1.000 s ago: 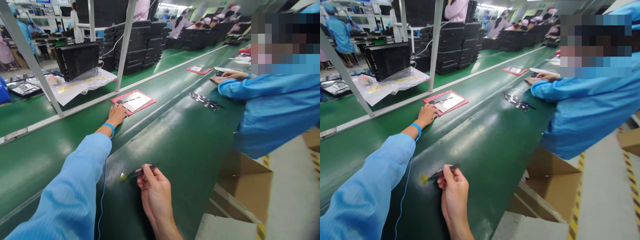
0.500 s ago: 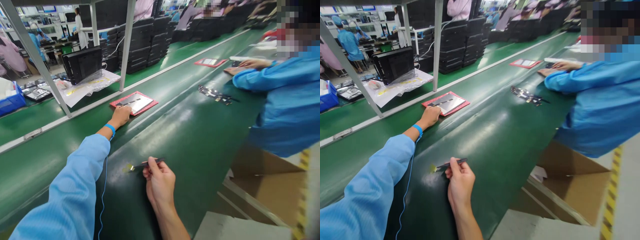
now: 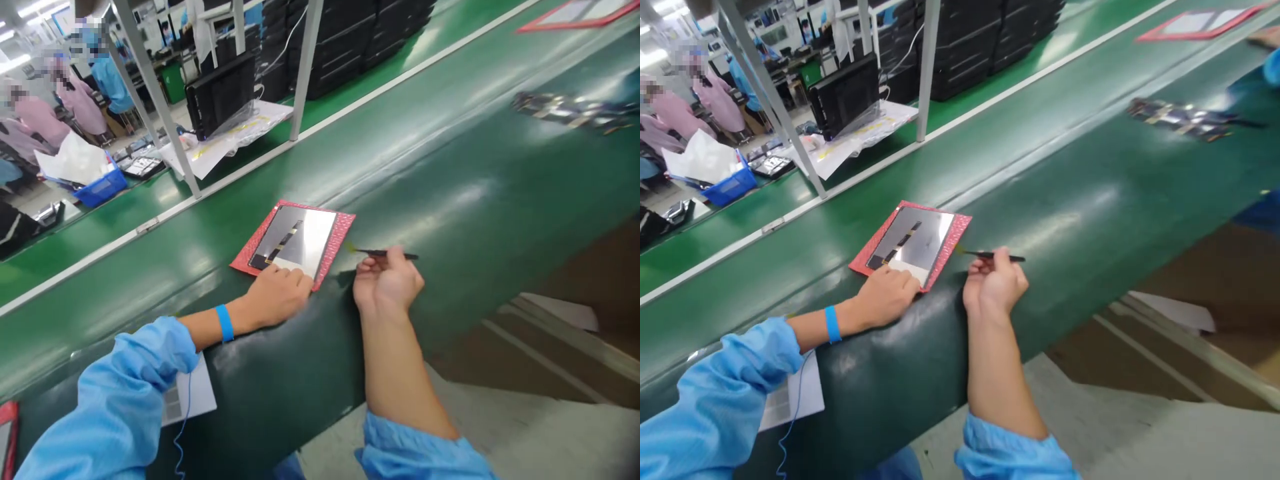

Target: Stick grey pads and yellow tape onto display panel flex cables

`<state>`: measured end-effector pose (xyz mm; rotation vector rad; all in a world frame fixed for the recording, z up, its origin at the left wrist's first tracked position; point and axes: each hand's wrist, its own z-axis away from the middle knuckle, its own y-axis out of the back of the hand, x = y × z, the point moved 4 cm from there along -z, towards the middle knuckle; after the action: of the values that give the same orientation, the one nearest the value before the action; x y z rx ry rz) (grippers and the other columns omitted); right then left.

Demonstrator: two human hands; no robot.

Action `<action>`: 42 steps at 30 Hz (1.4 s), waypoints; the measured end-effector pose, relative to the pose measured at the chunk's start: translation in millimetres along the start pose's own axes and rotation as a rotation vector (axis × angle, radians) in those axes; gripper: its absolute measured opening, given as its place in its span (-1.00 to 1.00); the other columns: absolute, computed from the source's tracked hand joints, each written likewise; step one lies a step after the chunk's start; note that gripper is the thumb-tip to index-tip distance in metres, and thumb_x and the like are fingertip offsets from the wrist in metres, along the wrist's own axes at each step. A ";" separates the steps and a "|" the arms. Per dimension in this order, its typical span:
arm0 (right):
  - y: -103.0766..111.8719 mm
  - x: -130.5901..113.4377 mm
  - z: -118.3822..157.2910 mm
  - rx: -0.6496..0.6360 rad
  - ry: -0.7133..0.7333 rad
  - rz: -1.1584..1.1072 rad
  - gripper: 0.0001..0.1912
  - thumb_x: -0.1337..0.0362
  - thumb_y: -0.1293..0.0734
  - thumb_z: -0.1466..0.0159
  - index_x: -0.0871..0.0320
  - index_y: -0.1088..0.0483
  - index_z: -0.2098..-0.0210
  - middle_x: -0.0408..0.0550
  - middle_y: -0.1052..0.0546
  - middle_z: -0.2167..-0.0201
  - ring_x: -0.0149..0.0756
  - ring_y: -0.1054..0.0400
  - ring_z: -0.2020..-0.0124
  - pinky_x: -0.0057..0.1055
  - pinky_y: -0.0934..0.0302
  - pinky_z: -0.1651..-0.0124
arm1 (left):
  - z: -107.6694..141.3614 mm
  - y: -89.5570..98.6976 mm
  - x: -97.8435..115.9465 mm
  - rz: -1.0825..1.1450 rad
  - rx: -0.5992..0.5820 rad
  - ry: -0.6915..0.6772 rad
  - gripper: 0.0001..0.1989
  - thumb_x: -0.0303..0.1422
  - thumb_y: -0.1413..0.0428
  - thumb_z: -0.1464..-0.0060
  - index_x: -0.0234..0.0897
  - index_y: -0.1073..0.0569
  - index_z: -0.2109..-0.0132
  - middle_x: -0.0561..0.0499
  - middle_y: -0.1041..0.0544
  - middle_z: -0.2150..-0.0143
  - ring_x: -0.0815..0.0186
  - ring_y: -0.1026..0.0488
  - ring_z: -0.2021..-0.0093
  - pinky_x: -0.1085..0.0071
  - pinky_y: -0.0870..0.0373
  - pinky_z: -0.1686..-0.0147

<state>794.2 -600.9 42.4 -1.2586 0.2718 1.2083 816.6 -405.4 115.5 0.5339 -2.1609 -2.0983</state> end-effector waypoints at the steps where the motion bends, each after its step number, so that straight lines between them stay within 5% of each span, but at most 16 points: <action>1: -0.7 0.7 2.0 -0.016 -0.005 0.013 -0.73 0.35 -0.23 -0.48 0.17 -0.22 0.39 -0.20 -0.36 0.54 -0.51 -0.20 0.61 -0.61 -0.10 0.58 | 13.3 4.2 18.1 0.015 -0.004 -0.009 -0.72 -0.44 0.19 -0.46 -0.33 -0.42 0.10 -0.11 -0.54 0.19 0.13 -0.53 0.20 0.20 -0.25 0.23; 9: -0.3 22.5 37.6 -0.148 -0.021 0.205 -0.77 0.29 -0.21 -0.54 0.10 -0.24 0.29 -0.21 -0.40 0.52 -0.45 -0.23 0.62 -0.50 -0.11 0.54 | 98.4 18.3 139.5 0.179 0.090 -0.073 -0.75 -0.54 0.16 -0.37 -0.33 -0.37 0.23 -0.08 -0.46 0.32 0.18 -0.49 0.33 0.26 -0.17 0.39; 14: -9.5 27.5 50.3 -0.218 0.009 0.304 -0.77 0.27 -0.19 -0.57 0.07 -0.20 0.27 -0.23 -0.39 0.51 -0.48 -0.16 0.63 -0.46 0.01 0.54 | 127.3 24.0 177.2 0.223 0.169 -0.039 -0.78 -0.52 0.10 -0.39 -0.38 -0.43 0.18 -0.13 -0.51 0.23 0.19 -0.50 0.23 0.27 -0.28 0.27; 17: -7.5 18.3 64.0 -0.342 0.015 0.375 -0.77 0.27 -0.25 -0.54 0.08 -0.21 0.29 -0.22 -0.39 0.53 -0.48 -0.21 0.61 -0.45 -0.01 0.51 | 147.7 30.6 173.9 0.226 0.211 0.031 -0.80 -0.49 0.04 -0.38 -0.43 -0.49 0.11 -0.15 -0.55 0.17 0.18 -0.54 0.14 0.25 -0.39 0.09; 21: 14.2 -1.4 101.6 -0.436 0.040 0.546 -0.77 0.38 -0.39 -0.41 0.15 -0.32 0.37 -0.15 -0.41 0.56 -0.49 -0.23 0.65 -0.48 0.04 0.58 | 177.1 25.9 144.8 0.139 0.253 0.287 -0.66 -0.38 -0.02 -0.42 -0.52 -0.48 -0.18 -0.30 -0.52 -0.22 0.02 -0.46 -0.24 0.15 -0.35 -0.27; 24: 31.9 -9.2 133.4 -0.521 0.047 0.613 -0.78 0.30 -0.56 -0.22 0.21 -0.44 0.36 -0.05 -0.48 0.52 -0.44 -0.27 0.65 -0.47 0.09 0.65 | 188.3 13.6 130.3 0.150 0.197 0.384 -0.58 -0.30 -0.05 -0.41 -0.58 -0.46 -0.23 -0.33 -0.47 -0.31 -0.06 -0.42 -0.31 0.09 -0.36 -0.30; 29: 49.6 -7.7 159.3 -0.541 0.007 0.683 -0.51 0.06 -0.71 0.06 0.20 -0.47 0.39 -0.09 -0.43 0.55 -0.46 -0.19 0.66 -0.47 0.01 0.67 | 186.7 13.1 129.5 0.195 0.204 0.373 -0.58 -0.33 -0.10 -0.37 -0.61 -0.49 -0.19 -0.35 -0.51 -0.26 -0.12 -0.47 -0.26 0.03 -0.42 -0.26; 37: 42.7 -18.1 179.0 -0.495 0.022 0.922 -0.96 0.45 -0.42 -0.24 0.22 -0.50 0.32 -0.07 -0.39 0.53 -0.50 -0.11 0.64 -0.47 0.07 0.63 | 179.6 20.6 127.6 0.238 0.172 0.350 -0.62 -0.36 -0.06 -0.39 -0.54 -0.51 -0.19 -0.28 -0.54 -0.25 -0.14 -0.49 -0.24 -0.09 -0.44 -0.20; 42: 52.1 -14.8 177.7 -0.496 -0.036 1.047 -0.94 0.33 -0.50 -0.30 0.15 -0.55 0.29 -0.03 -0.42 0.50 -0.41 -0.17 0.59 -0.41 0.04 0.64 | 177.4 18.5 129.7 0.264 0.139 0.354 -0.61 -0.35 -0.02 -0.41 -0.54 -0.51 -0.20 -0.30 -0.54 -0.24 -0.13 -0.48 -0.25 -0.12 -0.40 -0.22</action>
<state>669.6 -470.8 88.3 -1.5624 0.6839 2.2893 639.0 -275.6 100.1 0.5485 -2.0498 -1.5927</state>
